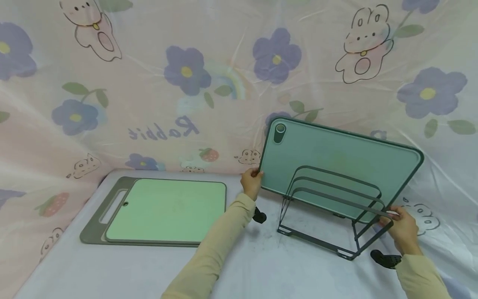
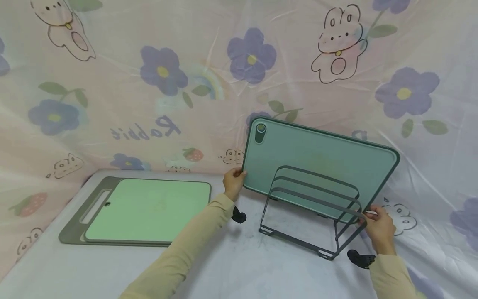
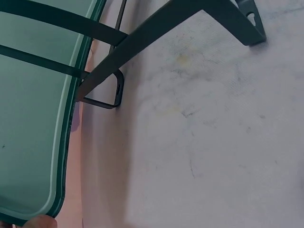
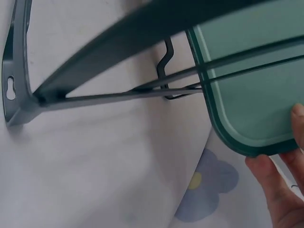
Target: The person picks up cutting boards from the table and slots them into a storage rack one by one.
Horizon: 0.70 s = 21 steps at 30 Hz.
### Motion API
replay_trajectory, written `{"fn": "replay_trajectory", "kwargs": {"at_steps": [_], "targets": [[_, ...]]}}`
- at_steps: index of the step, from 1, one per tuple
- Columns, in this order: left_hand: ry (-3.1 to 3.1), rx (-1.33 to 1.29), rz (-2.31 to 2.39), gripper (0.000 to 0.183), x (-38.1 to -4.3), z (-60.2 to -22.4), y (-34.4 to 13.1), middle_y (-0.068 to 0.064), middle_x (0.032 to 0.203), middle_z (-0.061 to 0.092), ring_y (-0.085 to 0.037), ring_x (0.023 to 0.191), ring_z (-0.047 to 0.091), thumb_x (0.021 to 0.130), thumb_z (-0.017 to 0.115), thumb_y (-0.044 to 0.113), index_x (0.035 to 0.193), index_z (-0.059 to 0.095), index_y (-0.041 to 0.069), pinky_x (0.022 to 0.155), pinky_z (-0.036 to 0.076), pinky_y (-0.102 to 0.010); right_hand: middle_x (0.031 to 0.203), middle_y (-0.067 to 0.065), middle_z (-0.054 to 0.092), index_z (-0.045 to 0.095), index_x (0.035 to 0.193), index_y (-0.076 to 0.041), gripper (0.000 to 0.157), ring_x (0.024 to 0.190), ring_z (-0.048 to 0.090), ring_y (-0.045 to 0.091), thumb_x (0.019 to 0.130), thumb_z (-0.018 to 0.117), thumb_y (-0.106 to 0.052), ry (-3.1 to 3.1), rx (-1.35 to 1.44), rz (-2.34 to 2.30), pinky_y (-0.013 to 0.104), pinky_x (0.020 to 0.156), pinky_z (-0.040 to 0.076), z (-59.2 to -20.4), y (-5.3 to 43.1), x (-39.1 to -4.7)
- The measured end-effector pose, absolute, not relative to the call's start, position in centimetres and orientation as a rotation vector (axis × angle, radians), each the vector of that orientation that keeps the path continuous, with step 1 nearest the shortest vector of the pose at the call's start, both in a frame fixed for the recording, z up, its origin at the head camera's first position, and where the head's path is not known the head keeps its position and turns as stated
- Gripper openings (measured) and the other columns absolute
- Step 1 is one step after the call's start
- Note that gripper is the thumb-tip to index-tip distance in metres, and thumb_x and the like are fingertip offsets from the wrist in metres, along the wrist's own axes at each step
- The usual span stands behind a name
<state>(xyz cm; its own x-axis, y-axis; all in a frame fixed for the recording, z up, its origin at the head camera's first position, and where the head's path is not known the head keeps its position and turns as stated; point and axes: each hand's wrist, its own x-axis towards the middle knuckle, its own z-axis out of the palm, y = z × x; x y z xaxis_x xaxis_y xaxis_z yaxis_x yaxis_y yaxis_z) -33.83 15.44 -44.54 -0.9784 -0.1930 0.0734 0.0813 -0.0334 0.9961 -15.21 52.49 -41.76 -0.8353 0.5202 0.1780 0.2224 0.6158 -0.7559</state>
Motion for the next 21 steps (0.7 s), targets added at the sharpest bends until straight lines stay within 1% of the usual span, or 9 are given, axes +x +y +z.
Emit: {"fn": "replay_trajectory", "kwargs": {"at_steps": [1, 4, 7, 11, 14, 17, 19, 21], "targets": [[-2.035, 0.120, -2.123, 0.019, -33.86, -44.56, 15.55, -0.011, 0.094, 0.069, -0.022, 0.089, 0.064, 0.088, 0.071, 0.003, 0.106, 0.070, -0.002, 0.074, 0.054, -0.030, 0.069, -0.017, 0.062, 0.047, 0.113, 0.011, 0.031, 0.054, 0.056, -0.004, 0.087, 0.061, 0.001, -2.460, -0.595, 1.078, 0.011, 0.054, 0.042, -41.87, 52.49, -15.08], [-2.021, 0.123, -2.123, 0.019, -33.96, -44.59, 15.84, -0.011, 0.095, 0.068, -0.022, 0.090, 0.064, 0.088, 0.071, 0.001, 0.106, 0.070, -0.001, 0.074, 0.054, -0.030, 0.068, -0.023, 0.058, 0.047, 0.113, 0.011, 0.030, 0.054, 0.057, -0.003, 0.089, 0.061, 0.000, -2.450, -0.605, 1.117, 0.012, 0.054, 0.044, -42.08, 52.48, -14.79], [-2.018, 0.120, -2.121, 0.019, -34.12, -44.58, 16.04, -0.010, 0.097, 0.068, -0.022, 0.092, 0.064, 0.087, 0.070, -0.001, 0.107, 0.070, 0.000, 0.076, 0.054, -0.030, 0.069, -0.019, 0.058, 0.046, 0.117, 0.013, 0.033, 0.054, 0.058, -0.002, 0.089, 0.060, 0.000, -2.445, -0.639, 1.152, 0.016, 0.053, 0.048, -42.12, 52.34, -14.55], [-2.029, 0.107, -2.107, 0.021, -34.24, -44.47, 16.06, -0.010, 0.100, 0.069, -0.022, 0.095, 0.064, 0.088, 0.070, 0.000, 0.109, 0.070, 0.000, 0.079, 0.053, -0.029, 0.075, -0.006, 0.061, 0.041, 0.125, 0.017, 0.042, 0.056, 0.059, 0.001, 0.090, 0.060, 0.001, -2.424, -0.684, 1.209, 0.019, 0.054, 0.052, -42.03, 52.00, -14.35], [-2.039, 0.094, -2.113, 0.022, -34.25, -44.40, 16.05, -0.011, 0.101, 0.068, -0.022, 0.096, 0.064, 0.088, 0.070, 0.000, 0.110, 0.069, -0.001, 0.079, 0.053, -0.028, 0.079, 0.000, 0.062, 0.039, 0.127, 0.018, 0.045, 0.057, 0.060, 0.002, 0.091, 0.059, 0.001, -2.420, -0.690, 1.234, 0.019, 0.056, 0.053, -42.10, 52.00, -14.28], [-2.059, 0.076, -2.126, 0.023, -34.18, -44.29, 15.97, -0.012, 0.102, 0.068, -0.023, 0.097, 0.064, 0.089, 0.070, 0.001, 0.112, 0.068, -0.002, 0.080, 0.053, -0.028, 0.078, -0.001, 0.062, 0.038, 0.128, 0.018, 0.044, 0.058, 0.061, 0.003, 0.092, 0.057, 0.001, -2.408, -0.689, 1.270, 0.020, 0.056, 0.053, -42.19, 52.18, -14.19], [-2.087, 0.069, -2.117, 0.024, -34.15, -44.23, 15.89, -0.013, 0.103, 0.068, -0.023, 0.098, 0.064, 0.088, 0.070, 0.001, 0.112, 0.068, -0.002, 0.081, 0.052, -0.029, 0.079, -0.005, 0.061, 0.037, 0.130, 0.018, 0.047, 0.060, 0.061, 0.002, 0.093, 0.057, -0.002, -2.403, -0.701, 1.319, 0.021, 0.058, 0.053, -42.27, 52.33, -14.18], [-2.119, 0.072, -2.107, 0.025, -34.13, -44.12, 15.78, -0.013, 0.105, 0.068, -0.023, 0.100, 0.063, 0.089, 0.070, 0.002, 0.113, 0.068, -0.001, 0.082, 0.052, -0.030, 0.085, -0.003, 0.061, 0.035, 0.134, 0.017, 0.051, 0.065, 0.059, -0.001, 0.095, 0.057, -0.009, -2.400, -0.719, 1.370, 0.021, 0.060, 0.054, -42.38, 52.51, -14.22]]}}
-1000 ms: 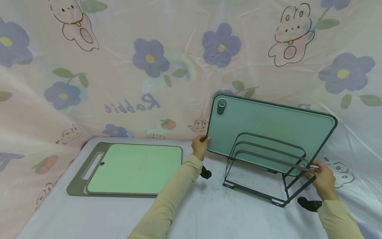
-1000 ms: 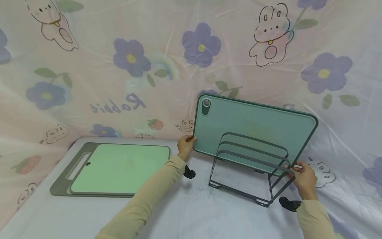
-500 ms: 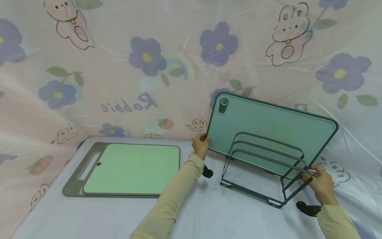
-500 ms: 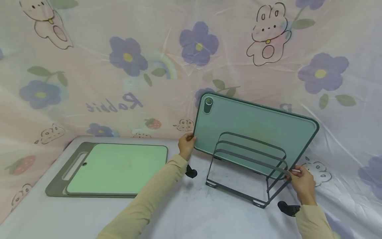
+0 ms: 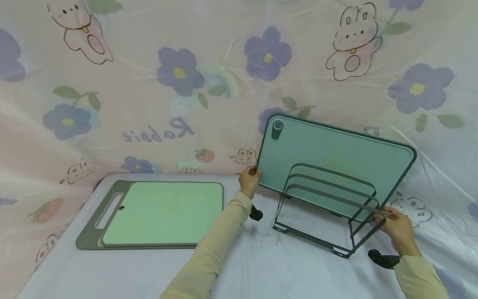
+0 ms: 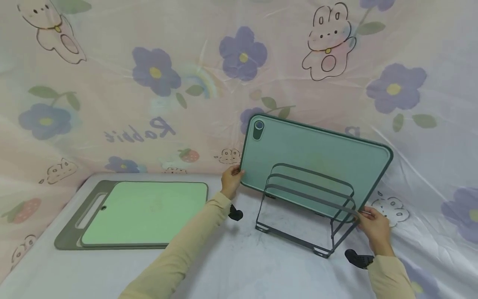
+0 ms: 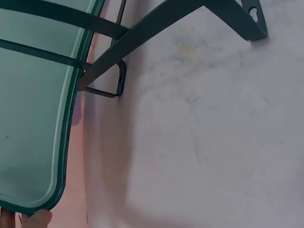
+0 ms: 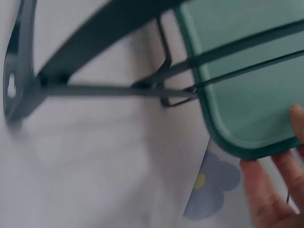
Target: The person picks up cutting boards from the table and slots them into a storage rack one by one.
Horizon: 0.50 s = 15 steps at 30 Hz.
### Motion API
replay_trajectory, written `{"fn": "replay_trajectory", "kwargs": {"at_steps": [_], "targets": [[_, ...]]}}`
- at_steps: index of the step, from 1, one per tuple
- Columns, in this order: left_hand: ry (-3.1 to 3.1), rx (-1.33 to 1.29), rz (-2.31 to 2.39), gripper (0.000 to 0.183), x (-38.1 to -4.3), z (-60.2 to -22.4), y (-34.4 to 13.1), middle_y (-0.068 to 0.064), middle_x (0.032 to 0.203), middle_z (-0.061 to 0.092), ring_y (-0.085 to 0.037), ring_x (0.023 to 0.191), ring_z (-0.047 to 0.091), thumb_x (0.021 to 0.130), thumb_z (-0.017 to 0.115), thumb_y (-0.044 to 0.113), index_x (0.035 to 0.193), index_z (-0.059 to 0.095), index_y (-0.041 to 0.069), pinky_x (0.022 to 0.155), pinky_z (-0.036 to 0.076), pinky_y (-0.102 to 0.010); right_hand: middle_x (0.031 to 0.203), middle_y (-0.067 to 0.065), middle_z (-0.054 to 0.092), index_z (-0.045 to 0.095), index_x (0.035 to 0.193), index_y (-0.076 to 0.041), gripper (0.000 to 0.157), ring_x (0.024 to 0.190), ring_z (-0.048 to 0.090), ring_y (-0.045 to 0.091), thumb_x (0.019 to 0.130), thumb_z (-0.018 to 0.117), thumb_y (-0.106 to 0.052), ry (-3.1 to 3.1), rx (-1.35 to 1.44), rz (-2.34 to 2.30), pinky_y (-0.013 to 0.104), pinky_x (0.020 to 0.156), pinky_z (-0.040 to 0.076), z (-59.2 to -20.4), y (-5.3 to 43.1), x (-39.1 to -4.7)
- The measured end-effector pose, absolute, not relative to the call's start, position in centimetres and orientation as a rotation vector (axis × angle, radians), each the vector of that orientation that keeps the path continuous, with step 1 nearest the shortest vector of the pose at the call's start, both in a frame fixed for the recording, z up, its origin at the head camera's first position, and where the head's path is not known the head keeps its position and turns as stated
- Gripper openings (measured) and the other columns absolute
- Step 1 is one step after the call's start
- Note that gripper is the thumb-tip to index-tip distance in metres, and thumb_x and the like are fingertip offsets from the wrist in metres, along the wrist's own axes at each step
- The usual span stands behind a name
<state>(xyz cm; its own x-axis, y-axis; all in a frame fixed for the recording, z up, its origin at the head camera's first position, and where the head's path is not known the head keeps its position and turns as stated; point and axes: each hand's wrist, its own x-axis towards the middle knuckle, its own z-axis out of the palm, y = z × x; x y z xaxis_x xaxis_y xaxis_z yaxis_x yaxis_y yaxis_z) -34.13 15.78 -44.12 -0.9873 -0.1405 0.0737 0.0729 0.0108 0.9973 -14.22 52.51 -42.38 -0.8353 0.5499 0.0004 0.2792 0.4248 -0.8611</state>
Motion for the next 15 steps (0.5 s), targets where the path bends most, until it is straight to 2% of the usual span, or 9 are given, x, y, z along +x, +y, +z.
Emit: {"fn": "replay_trajectory", "kwargs": {"at_steps": [2, 3, 5, 7, 8, 10, 12, 13, 15], "targets": [[-2.146, 0.073, -2.105, 0.026, -34.2, -44.0, 15.5, -0.013, 0.108, 0.067, -0.023, 0.102, 0.062, 0.089, 0.070, 0.003, 0.114, 0.068, 0.000, 0.084, 0.052, -0.031, 0.097, 0.006, 0.062, 0.034, 0.138, 0.015, 0.057, 0.071, 0.054, -0.004, 0.097, 0.056, -0.016, -2.409, -0.741, 1.409, 0.021, 0.064, 0.053, -42.5, 52.6, -14.5], [-2.157, 0.071, -2.111, 0.026, -34.2, -43.9, 15.4, -0.013, 0.110, 0.067, -0.024, 0.103, 0.062, 0.089, 0.070, 0.004, 0.115, 0.067, 0.000, 0.084, 0.051, -0.031, 0.099, 0.008, 0.062, 0.037, 0.137, 0.014, 0.056, 0.071, 0.053, -0.004, 0.096, 0.059, -0.019, -2.377, -0.766, 1.441, 0.022, 0.063, 0.053, -42.5, 52.6, -14.6], [-2.177, 0.053, -2.139, 0.028, -34.1, -43.7, 15.2, -0.013, 0.114, 0.066, -0.025, 0.106, 0.061, 0.090, 0.070, 0.005, 0.117, 0.066, 0.001, 0.085, 0.051, -0.033, 0.117, 0.018, 0.057, 0.036, 0.141, 0.011, 0.059, 0.076, 0.050, -0.004, 0.097, 0.058, -0.021, -2.360, -0.785, 1.471, 0.020, 0.065, 0.052, -42.4, 52.5, -14.7], [-2.196, 0.023, -2.166, 0.030, -33.9, -43.7, 14.9, -0.013, 0.116, 0.064, -0.025, 0.107, 0.060, 0.090, 0.069, 0.006, 0.120, 0.065, 0.001, 0.085, 0.051, -0.033, 0.125, 0.019, 0.051, 0.034, 0.145, 0.007, 0.059, 0.078, 0.048, -0.006, 0.099, 0.055, -0.022, -2.325, -0.810, 1.517, 0.017, 0.067, 0.050, -42.0, 52.2, -14.7], [-2.210, 0.009, -2.171, 0.031, -33.9, -43.8, 14.8, -0.013, 0.118, 0.064, -0.026, 0.108, 0.060, 0.091, 0.069, 0.006, 0.121, 0.064, 0.001, 0.085, 0.051, -0.034, 0.123, 0.015, 0.052, 0.034, 0.146, 0.005, 0.058, 0.078, 0.049, -0.006, 0.098, 0.055, -0.022, -2.273, -0.831, 1.571, 0.017, 0.068, 0.050, -41.8, 52.0, -14.7], [-2.237, -0.040, -2.141, 0.034, -33.8, -44.1, 14.5, -0.013, 0.118, 0.063, -0.026, 0.106, 0.061, 0.090, 0.071, 0.009, 0.121, 0.064, 0.001, 0.082, 0.052, -0.032, 0.124, 0.006, 0.049, 0.032, 0.149, -0.004, 0.059, 0.083, 0.048, -0.006, 0.098, 0.055, -0.025, -2.200, -0.866, 1.674, 0.021, 0.085, 0.048, -41.0, 51.6, -14.5], [-2.259, -0.064, -2.126, 0.036, -33.7, -44.3, 14.2, -0.013, 0.120, 0.062, -0.026, 0.108, 0.060, 0.090, 0.072, 0.011, 0.123, 0.063, 0.001, 0.083, 0.052, -0.031, 0.124, -0.003, 0.045, 0.035, 0.148, -0.016, 0.056, 0.101, 0.051, 0.001, 0.098, 0.056, -0.028, -2.096, -0.906, 1.779, 0.029, 0.100, 0.040, -40.2, 51.2, -14.3], [-2.271, -0.076, -2.117, 0.037, -33.7, -44.4, 14.1, -0.013, 0.121, 0.062, -0.027, 0.109, 0.059, 0.090, 0.072, 0.011, 0.124, 0.062, 0.001, 0.084, 0.052, -0.032, 0.122, -0.008, 0.044, 0.039, 0.144, -0.022, 0.053, 0.111, 0.049, 0.006, 0.096, 0.059, -0.030, -2.025, -0.937, 1.835, 0.031, 0.105, 0.035, -39.8, 51.0, -14.2], [-2.273, -0.091, -2.115, 0.038, -33.6, -44.4, 13.8, -0.013, 0.121, 0.062, -0.027, 0.110, 0.059, 0.090, 0.072, 0.012, 0.125, 0.062, 0.000, 0.085, 0.051, -0.033, 0.132, -0.010, 0.038, 0.041, 0.137, -0.031, 0.048, 0.130, 0.037, 0.012, 0.094, 0.063, -0.035, -1.961, -0.969, 1.891, 0.036, 0.111, 0.023, -39.2, 50.6, -13.9]]}}
